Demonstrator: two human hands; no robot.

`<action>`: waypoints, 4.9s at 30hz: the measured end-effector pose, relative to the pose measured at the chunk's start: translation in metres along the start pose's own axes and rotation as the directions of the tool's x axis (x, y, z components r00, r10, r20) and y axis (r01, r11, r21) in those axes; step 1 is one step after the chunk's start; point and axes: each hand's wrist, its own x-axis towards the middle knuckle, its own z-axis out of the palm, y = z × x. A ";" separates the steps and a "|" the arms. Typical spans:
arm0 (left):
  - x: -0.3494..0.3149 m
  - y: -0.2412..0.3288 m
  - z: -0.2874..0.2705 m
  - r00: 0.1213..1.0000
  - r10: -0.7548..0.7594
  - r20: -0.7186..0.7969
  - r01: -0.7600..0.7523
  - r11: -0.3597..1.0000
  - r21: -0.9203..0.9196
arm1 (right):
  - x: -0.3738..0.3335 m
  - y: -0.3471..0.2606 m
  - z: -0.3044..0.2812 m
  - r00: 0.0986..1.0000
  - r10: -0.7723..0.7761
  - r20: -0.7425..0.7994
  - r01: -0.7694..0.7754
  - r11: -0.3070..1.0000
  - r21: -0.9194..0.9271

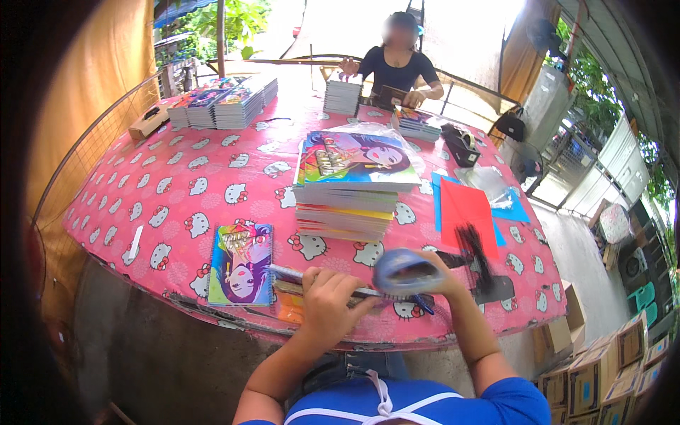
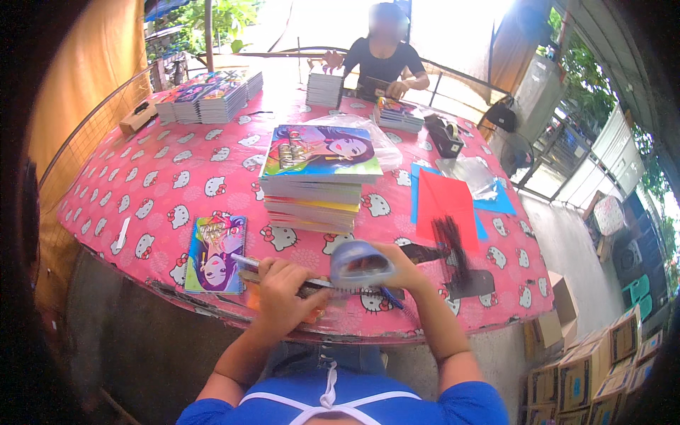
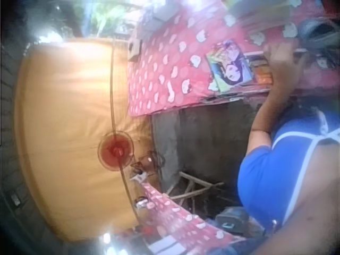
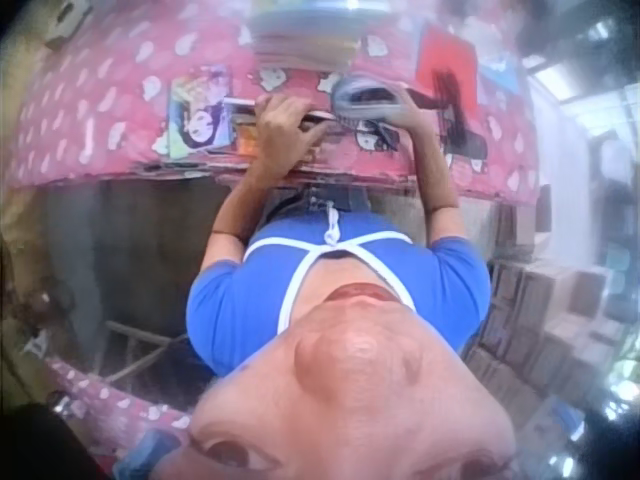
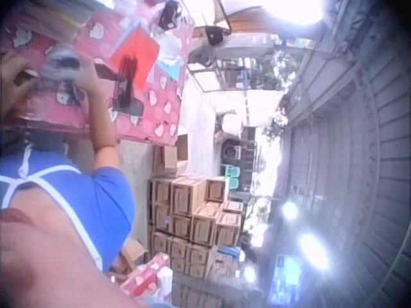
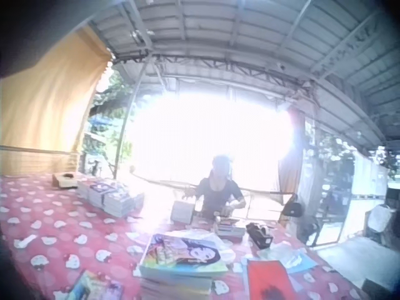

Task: The person binds spiral notebooks by threading plastic coils through the holes, trimming the ends of the coils with a blue tool, and stacking the completed notebooks on a table.

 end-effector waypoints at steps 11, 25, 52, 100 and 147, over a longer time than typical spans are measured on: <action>0.004 -0.003 -0.019 0.990 -0.135 0.030 0.125 0.970 0.209 | 0.018 -0.034 -0.007 0.941 -0.338 -0.015 0.332 0.929 -0.162; -0.007 -0.042 -0.039 0.977 -0.202 -0.075 0.209 0.973 0.098 | 0.054 -0.049 0.032 0.910 -0.414 -0.030 0.388 0.872 -0.298; -0.041 -0.084 -0.049 0.723 -0.691 -0.033 0.467 0.522 -0.713 | 0.111 -0.078 0.092 0.986 -0.020 0.165 0.039 0.993 -0.111; -0.050 -0.031 -0.035 0.624 -0.277 -0.731 0.005 0.936 -0.351 | -0.051 -0.108 0.081 0.997 0.017 -0.069 -0.007 0.989 0.147; -0.036 -0.079 -0.039 0.777 -0.622 -0.099 0.339 0.546 -0.766 | -0.068 -0.015 0.120 0.932 0.115 -0.344 -0.113 0.993 0.028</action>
